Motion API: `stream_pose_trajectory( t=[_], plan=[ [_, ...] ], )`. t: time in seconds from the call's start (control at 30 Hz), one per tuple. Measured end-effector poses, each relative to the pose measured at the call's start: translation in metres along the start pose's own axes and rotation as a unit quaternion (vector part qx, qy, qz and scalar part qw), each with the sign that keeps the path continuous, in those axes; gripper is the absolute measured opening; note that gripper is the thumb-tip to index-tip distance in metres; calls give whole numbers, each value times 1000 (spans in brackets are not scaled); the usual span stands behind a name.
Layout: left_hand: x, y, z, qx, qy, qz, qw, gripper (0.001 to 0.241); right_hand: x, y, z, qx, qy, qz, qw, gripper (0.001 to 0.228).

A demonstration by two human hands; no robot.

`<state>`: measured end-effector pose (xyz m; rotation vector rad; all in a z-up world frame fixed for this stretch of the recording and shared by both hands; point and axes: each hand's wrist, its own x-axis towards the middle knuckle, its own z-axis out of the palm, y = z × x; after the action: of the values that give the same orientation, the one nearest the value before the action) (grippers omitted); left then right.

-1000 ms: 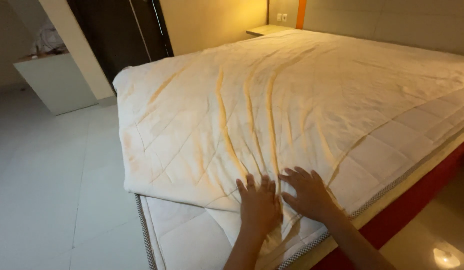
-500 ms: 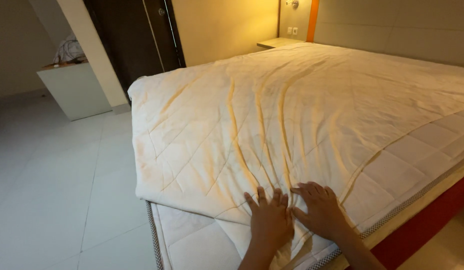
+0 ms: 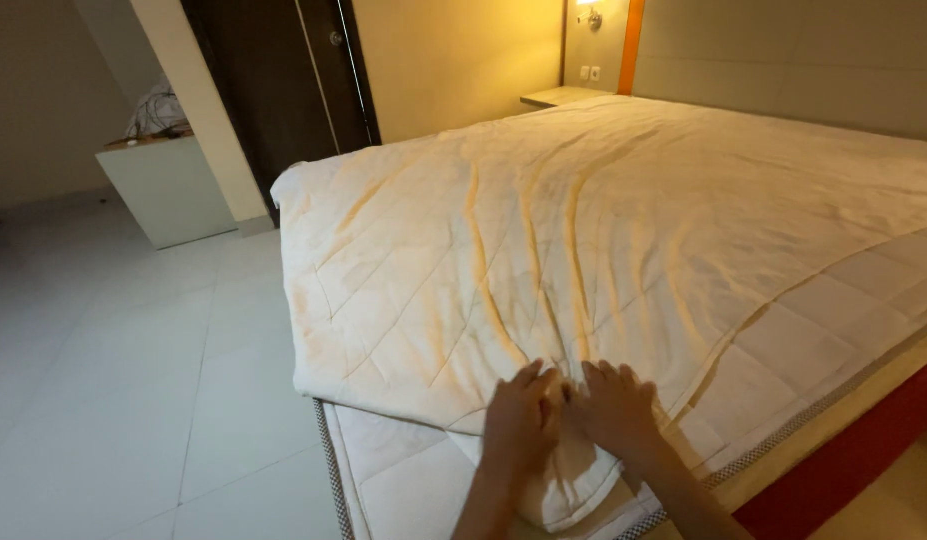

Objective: The person smooths a white quilted bedspread on a mattress, then picks up a white sheet from a chair and spreads it over the bed. They continue to smooth and adjust the sheet across the mattress surface.

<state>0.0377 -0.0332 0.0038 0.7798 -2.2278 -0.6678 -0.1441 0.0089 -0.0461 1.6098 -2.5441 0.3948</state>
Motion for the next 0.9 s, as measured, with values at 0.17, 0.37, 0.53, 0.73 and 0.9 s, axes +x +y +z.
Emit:
stream_pose_trajectory(
  t=[0.17,0.37,0.53,0.73,0.9],
  plan=[
    [-4,-73,-12,151,46,18,987,42,0,-46,-7,-39,24,7,999,78],
    [-9,-61,-52,285,60,-103,951,48,-1,-66,5,11,178,-209,961,50],
    [-10,-71,-45,276,69,-106,953,52,-6,-67,-1,116,140,-239,954,45],
    [-11,-74,-43,270,41,-131,953,59,-13,-72,-15,92,142,-216,962,58],
    [-13,-69,-49,281,4,-147,948,65,-17,-74,-18,42,139,-235,961,61]
  ],
)
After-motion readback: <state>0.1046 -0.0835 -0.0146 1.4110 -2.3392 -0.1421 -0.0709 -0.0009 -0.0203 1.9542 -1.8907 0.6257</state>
